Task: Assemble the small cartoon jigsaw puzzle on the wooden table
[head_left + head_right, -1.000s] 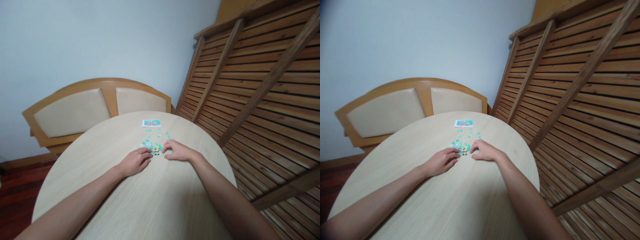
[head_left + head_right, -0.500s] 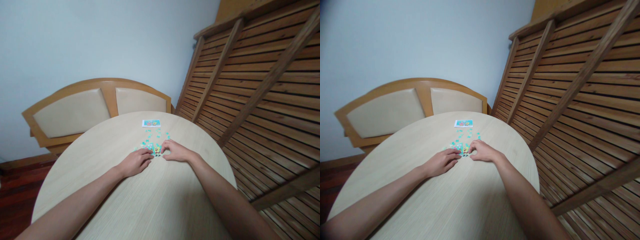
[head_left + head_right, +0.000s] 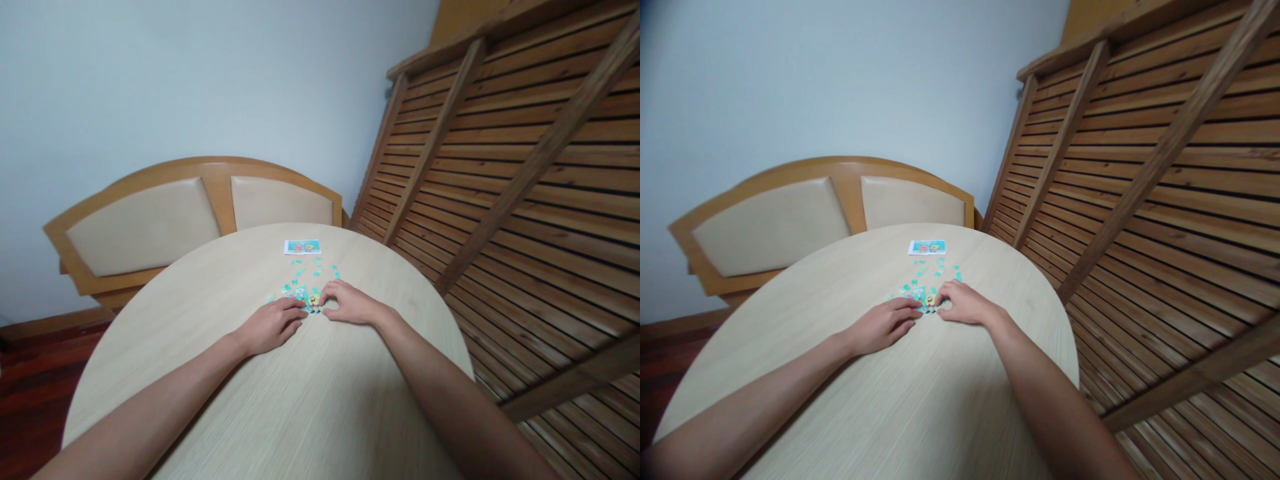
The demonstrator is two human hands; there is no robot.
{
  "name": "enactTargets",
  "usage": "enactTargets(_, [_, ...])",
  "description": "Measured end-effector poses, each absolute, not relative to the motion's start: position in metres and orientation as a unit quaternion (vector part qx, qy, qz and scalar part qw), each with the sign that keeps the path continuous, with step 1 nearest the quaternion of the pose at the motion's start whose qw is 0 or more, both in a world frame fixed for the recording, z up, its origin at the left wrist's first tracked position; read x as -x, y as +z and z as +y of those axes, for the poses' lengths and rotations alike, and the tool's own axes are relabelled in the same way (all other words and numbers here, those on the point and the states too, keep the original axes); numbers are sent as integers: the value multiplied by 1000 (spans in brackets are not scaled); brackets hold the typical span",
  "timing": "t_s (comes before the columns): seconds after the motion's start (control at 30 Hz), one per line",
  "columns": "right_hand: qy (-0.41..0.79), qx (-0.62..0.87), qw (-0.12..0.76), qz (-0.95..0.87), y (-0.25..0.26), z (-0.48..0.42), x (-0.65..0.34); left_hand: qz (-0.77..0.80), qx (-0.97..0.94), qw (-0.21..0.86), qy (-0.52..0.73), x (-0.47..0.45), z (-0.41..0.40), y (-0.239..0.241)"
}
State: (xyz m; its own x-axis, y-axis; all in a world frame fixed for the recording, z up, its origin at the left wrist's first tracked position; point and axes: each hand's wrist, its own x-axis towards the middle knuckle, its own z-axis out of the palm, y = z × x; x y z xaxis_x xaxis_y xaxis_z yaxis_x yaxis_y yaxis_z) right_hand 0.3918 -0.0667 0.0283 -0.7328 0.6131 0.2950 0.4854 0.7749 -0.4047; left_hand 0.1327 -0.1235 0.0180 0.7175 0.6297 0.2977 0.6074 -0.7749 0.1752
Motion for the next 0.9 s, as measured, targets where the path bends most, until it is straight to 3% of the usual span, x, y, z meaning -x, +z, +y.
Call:
enactTargets(0.57, [110, 283, 181, -935, 35, -67, -395, 329, -928, 34, 173, -134, -125, 19])
enactTargets(0.9, [154, 307, 194, -919, 37, -67, -399, 300, -936, 55, 178, -134, -126, 19])
